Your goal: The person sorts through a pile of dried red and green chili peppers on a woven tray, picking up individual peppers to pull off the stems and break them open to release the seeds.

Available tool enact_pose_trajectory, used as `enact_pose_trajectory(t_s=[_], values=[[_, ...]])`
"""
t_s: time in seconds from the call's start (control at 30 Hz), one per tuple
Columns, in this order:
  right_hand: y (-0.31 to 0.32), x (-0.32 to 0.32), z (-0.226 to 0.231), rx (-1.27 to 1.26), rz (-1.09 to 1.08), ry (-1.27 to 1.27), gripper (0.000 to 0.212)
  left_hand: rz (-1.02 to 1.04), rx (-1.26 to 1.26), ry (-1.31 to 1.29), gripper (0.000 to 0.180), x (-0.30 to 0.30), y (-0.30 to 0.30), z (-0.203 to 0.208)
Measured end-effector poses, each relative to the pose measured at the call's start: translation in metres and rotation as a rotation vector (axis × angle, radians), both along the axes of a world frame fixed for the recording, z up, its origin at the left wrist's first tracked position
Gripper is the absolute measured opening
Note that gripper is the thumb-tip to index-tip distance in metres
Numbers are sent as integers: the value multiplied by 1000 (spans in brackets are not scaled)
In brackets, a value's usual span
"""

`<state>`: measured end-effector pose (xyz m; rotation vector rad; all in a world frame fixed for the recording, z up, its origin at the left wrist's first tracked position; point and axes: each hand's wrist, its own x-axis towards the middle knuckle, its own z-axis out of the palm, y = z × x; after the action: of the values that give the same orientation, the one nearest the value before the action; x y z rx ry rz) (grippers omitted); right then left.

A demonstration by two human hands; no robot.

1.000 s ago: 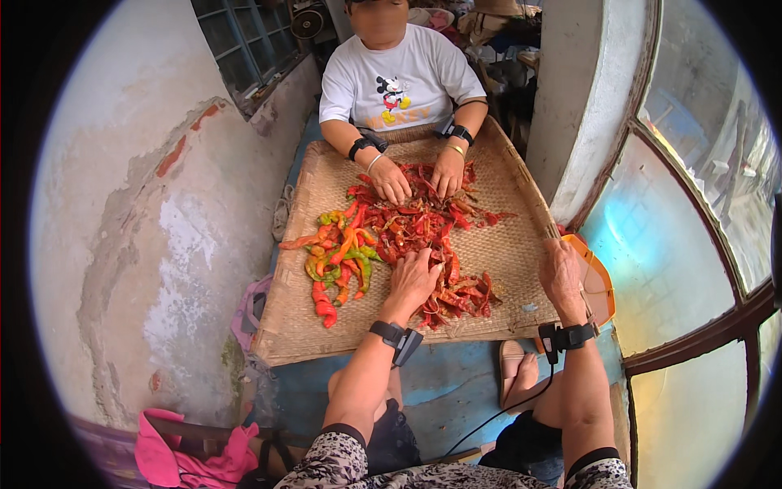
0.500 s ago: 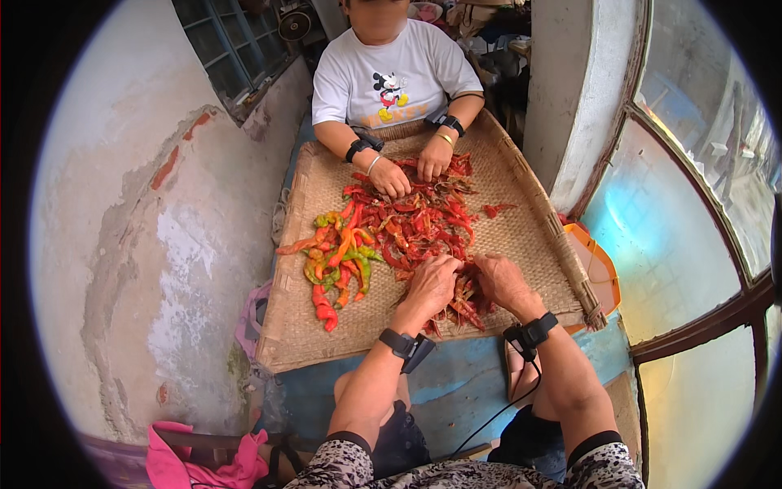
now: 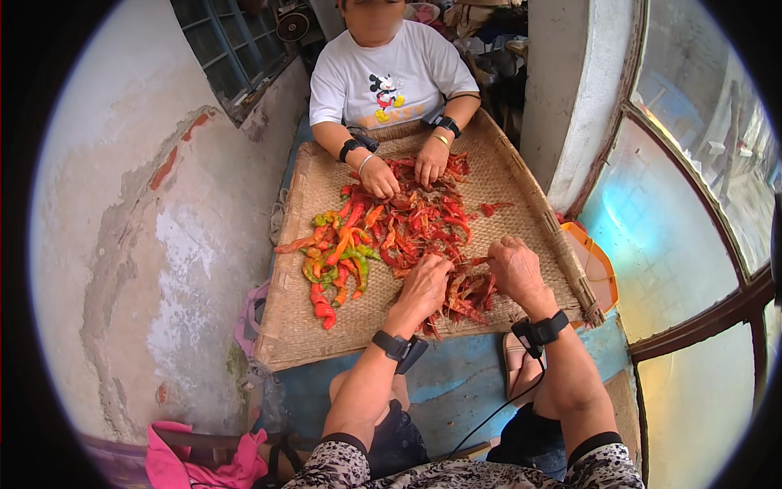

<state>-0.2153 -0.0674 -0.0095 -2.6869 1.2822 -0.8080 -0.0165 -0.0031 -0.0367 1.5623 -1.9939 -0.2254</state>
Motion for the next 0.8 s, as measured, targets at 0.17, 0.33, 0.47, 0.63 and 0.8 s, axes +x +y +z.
enact_pose_trajectory(t_s=[0.17,0.33,0.47,0.63,0.8], values=[[2,-18,2,33,-42,-39,12,60,24,-130,18,-1,4,0],[-5,-40,6,0,-140,-130,10,34,36,-122,14,-1,-1,4],[-16,-64,24,-73,-341,-212,8,23,-20,7,13,0,0,25],[-23,-94,17,-2,-661,56,14,57,-23,88,18,-2,-5,24],[-8,-60,11,216,-106,-426,26,35,-55,175,24,-13,-2,29]])
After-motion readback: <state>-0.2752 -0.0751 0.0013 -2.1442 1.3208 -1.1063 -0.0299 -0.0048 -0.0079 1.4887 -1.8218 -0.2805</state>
